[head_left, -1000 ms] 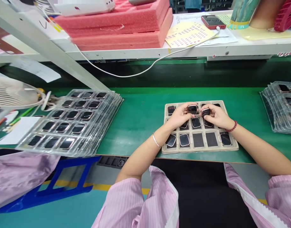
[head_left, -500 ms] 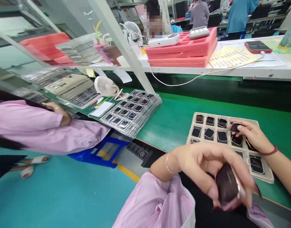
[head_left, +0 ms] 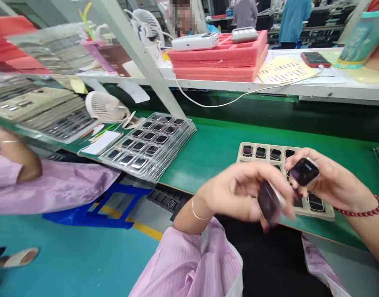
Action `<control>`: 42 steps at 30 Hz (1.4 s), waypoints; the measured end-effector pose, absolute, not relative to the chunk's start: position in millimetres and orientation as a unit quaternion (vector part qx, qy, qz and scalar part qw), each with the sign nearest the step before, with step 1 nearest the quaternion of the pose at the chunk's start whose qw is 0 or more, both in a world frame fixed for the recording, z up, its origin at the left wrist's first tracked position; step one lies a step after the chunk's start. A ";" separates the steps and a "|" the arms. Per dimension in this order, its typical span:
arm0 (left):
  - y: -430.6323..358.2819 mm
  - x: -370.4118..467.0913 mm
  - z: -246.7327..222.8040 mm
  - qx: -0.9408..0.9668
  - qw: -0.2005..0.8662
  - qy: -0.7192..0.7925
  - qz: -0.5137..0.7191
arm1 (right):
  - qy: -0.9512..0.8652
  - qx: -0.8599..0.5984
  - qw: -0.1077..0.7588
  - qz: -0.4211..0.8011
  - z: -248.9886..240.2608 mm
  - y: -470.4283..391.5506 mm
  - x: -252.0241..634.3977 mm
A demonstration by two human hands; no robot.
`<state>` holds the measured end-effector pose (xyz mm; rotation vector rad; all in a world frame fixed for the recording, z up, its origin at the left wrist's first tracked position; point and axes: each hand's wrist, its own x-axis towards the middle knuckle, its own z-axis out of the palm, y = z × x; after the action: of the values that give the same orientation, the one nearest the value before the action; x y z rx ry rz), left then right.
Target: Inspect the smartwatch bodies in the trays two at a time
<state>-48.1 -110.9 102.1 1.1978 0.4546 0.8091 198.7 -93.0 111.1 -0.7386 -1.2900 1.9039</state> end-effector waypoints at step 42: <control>-37.8 9.8 37.7 0.607 0.617 0.346 0.363 | -0.568 -0.395 0.408 0.596 39.4 -46.6 219.0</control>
<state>9.8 -37.8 37.7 1.3963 0.7962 0.8355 219.0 -46.6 39.4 -0.9951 -1.4318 1.5018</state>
